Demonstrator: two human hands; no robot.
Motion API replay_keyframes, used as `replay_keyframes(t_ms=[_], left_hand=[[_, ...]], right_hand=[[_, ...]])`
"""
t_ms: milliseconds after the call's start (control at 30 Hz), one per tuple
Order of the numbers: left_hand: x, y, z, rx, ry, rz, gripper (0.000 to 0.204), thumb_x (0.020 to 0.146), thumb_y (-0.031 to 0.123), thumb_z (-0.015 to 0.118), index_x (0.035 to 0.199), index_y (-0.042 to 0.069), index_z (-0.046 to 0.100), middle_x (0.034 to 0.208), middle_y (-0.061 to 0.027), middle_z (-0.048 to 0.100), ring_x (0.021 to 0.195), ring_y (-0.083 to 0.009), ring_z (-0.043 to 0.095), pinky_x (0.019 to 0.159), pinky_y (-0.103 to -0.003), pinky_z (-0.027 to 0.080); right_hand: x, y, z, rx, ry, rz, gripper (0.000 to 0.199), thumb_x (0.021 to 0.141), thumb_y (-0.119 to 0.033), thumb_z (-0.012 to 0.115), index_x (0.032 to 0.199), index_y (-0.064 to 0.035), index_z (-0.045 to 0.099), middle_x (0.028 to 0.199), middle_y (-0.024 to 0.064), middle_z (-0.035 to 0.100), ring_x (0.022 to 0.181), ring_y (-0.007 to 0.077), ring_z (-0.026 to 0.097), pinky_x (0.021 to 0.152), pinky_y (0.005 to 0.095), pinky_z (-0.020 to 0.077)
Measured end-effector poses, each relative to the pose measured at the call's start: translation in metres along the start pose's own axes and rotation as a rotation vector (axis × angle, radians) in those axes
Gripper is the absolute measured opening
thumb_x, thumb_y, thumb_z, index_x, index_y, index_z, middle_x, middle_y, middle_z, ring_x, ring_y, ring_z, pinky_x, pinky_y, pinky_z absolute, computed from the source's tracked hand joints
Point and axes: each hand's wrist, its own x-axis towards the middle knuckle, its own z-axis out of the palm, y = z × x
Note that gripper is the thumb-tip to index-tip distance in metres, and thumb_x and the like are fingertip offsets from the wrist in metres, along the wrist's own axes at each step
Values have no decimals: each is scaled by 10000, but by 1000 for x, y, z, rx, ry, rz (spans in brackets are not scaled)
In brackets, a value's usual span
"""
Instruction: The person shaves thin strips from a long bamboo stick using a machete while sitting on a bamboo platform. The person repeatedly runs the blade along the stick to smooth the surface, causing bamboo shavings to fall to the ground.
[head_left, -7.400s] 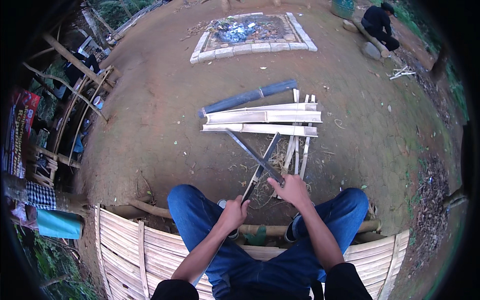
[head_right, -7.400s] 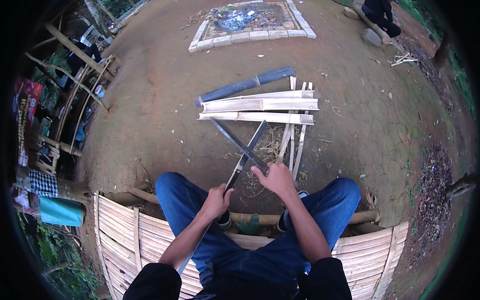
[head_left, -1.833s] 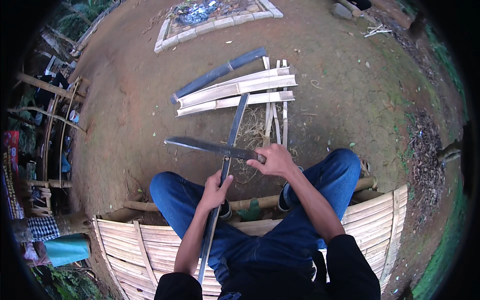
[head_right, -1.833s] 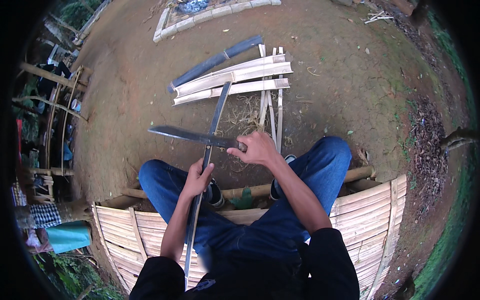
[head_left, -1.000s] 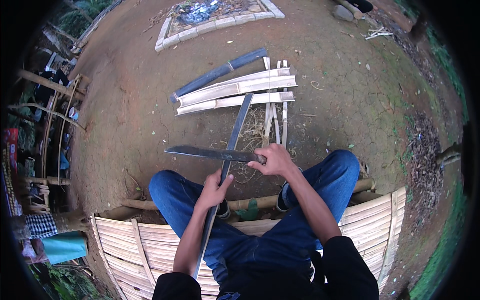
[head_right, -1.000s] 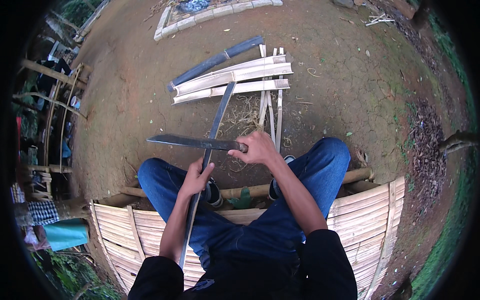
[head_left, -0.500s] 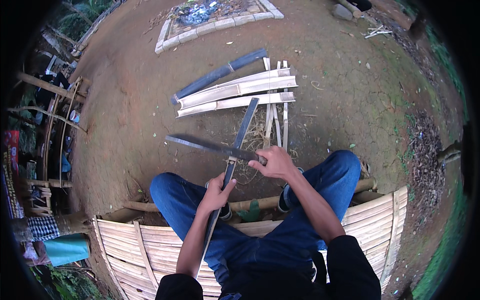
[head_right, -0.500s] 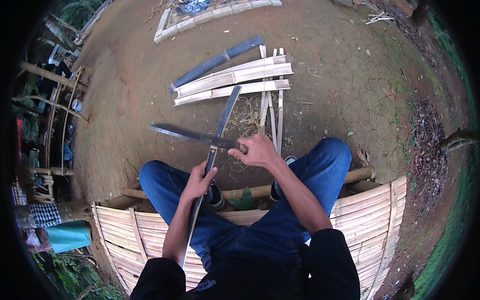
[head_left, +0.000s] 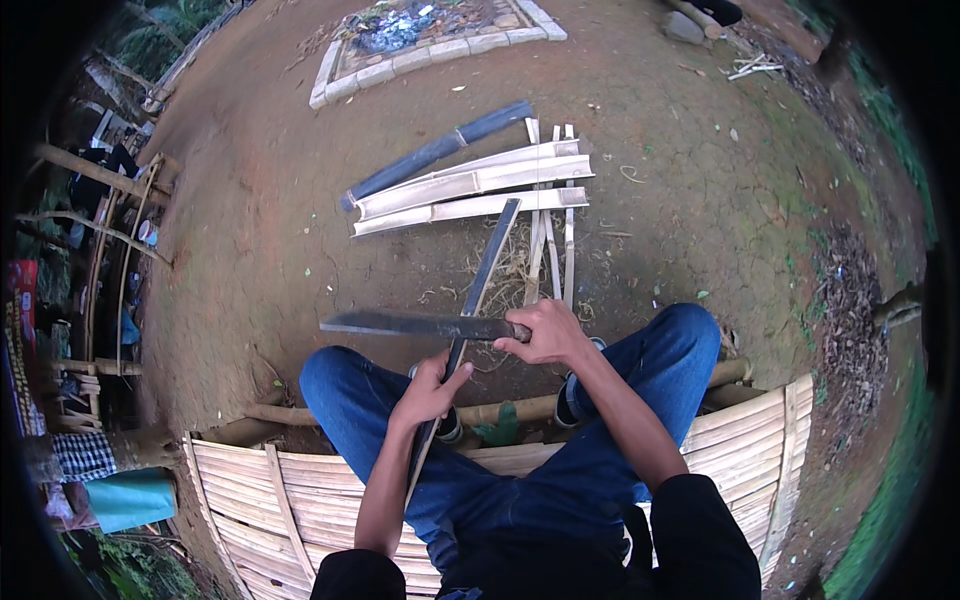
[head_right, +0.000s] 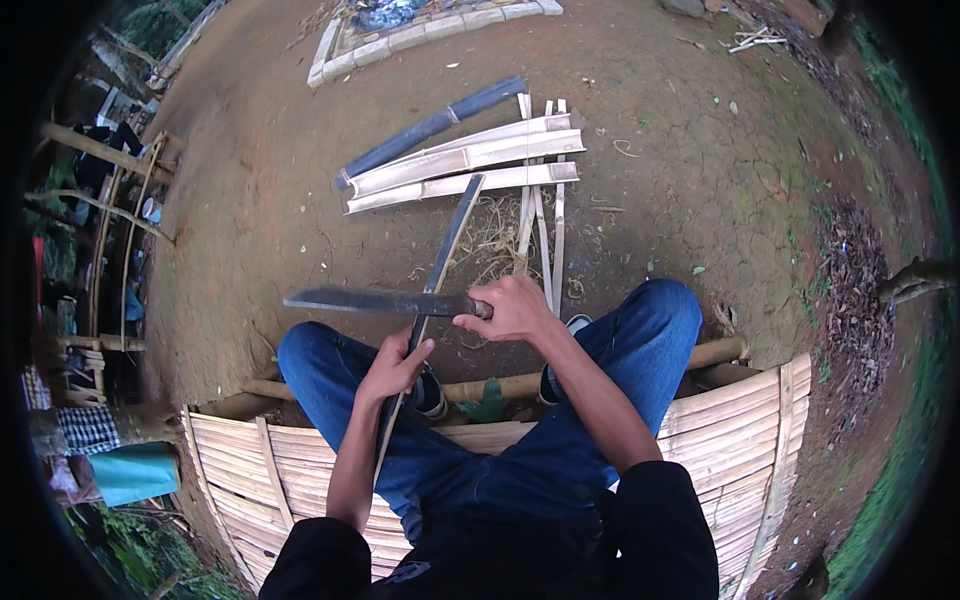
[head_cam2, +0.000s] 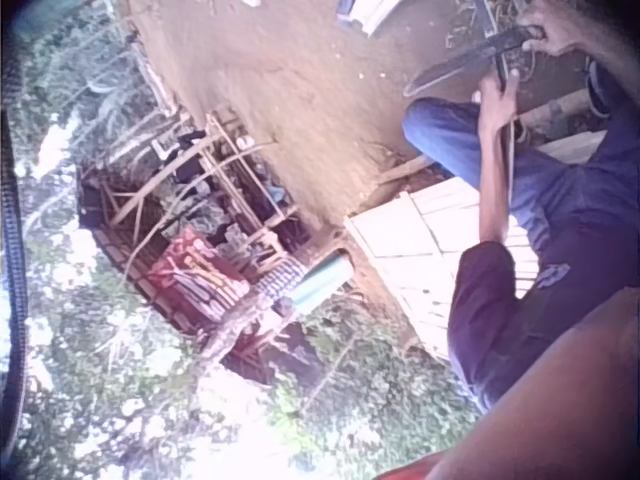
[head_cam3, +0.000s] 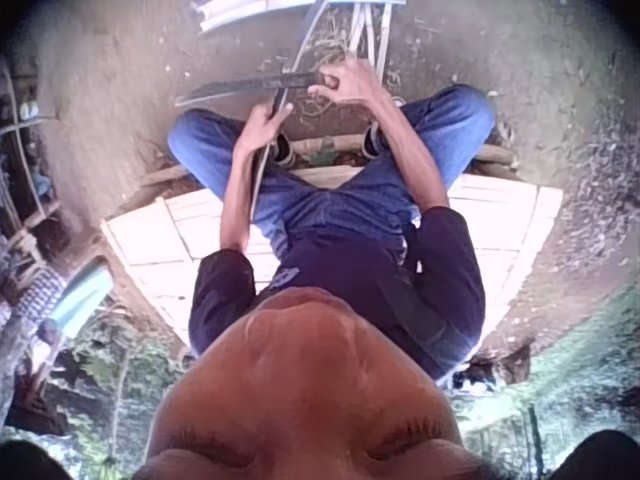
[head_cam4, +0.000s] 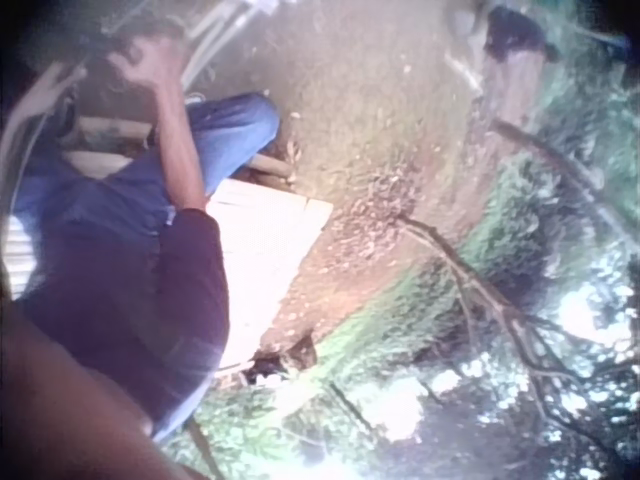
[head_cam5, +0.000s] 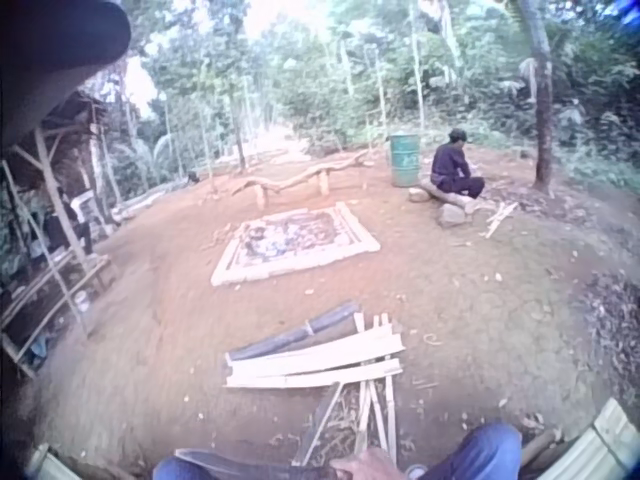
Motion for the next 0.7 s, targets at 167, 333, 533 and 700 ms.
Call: replay_keyframes(t_ms=[167, 333, 533, 700], left_hand=[[9, -11, -1, 179, 11, 122, 249, 947, 225, 588, 954, -21, 555, 547, 1, 510, 396, -89, 494, 373, -258, 390], [4, -8, -3, 167, 33, 88, 251, 928, 214, 614, 962, -31, 569, 552, -22, 526, 402, -107, 518, 387, -274, 406], [10, -12, -1, 386, 115, 208, 324, 867, 227, 667, 954, -74, 585, 589, -209, 570, 574, -328, 626, 569, -408, 469], [6, -1, -4, 395, 42, 86, 292, 872, 212, 654, 937, -61, 574, 647, -236, 602, 631, -386, 631, 594, -442, 469]], right_hand=[[2, 16, 0, -92, -71, 72, 493, 755, -584, 648, 692, -95, 640, 558, 104, 594, 560, 311, 618, 511, 417, 475], [3, 3, -3, -72, -88, 120, 491, 754, -564, 663, 666, -83, 613, 551, 108, 578, 566, 313, 613, 508, 419, 464], [2, 15, 3, -149, -107, 106, 539, 788, -646, 582, 698, -122, 671, 559, 109, 609, 568, 324, 637, 534, 433, 504], [4, 12, -5, -97, -101, 349, 565, 809, -665, 546, 745, -123, 690, 580, 135, 618, 612, 345, 652, 578, 460, 516]])
